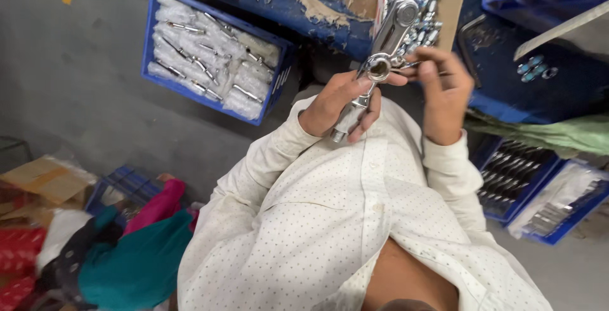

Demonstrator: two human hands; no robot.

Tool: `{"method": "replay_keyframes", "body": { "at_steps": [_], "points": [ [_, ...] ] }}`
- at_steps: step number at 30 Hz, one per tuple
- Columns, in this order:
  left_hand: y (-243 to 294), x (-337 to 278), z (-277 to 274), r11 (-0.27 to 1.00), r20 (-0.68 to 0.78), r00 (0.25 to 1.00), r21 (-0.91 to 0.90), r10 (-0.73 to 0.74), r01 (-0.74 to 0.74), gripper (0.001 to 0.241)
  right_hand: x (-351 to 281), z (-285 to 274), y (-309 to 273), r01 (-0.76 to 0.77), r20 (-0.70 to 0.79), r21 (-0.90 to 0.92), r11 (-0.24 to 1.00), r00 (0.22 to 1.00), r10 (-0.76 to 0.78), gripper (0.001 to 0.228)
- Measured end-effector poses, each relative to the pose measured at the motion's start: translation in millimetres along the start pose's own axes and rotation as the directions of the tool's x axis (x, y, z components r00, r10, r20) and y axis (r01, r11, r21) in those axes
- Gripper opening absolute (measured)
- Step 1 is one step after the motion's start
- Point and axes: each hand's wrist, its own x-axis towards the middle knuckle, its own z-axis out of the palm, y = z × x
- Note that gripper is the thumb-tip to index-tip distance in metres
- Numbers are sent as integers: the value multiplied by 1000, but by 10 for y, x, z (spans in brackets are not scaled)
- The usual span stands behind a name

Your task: The person picks up a metal handle and inserts components into a circular opening. They use a red-handled tool to tighten a screw and a silver metal bar to further secure parts before placing the assembly onto a blue tray.

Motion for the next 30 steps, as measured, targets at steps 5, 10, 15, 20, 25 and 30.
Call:
{"method": "replay_keyframes", "body": {
  "at_steps": [5, 10, 15, 20, 25, 30],
  "points": [
    [-21, 29, 27, 990, -2, 992, 69, -125, 125, 56, -89, 81, 145, -183, 174, 256, 949, 975, 141, 44],
    [-62, 134, 57, 964, 45, 985, 217, -166, 152, 53, 1, -51, 80, -235, 268, 380, 895, 954, 137, 49],
    [91, 91, 61, 928, 102, 964, 312, -246, 204, 54, -100, -19, 124, -172, 235, 497, 851, 970, 59, 50],
    [43, 125, -77, 939, 211, 933, 252, -290, 235, 56, -218, -49, 157, -148, 218, 509, 848, 975, 39, 50],
    [-13, 140, -210, 937, 305, 887, 154, -348, 314, 61, -279, -74, 145, -94, 205, 470, 878, 979, -5, 49],
    [-134, 207, -284, 905, 411, 830, -26, -377, 424, 64, -315, -85, 168, -133, 191, 457, 880, 980, 49, 51]
  ]
}}
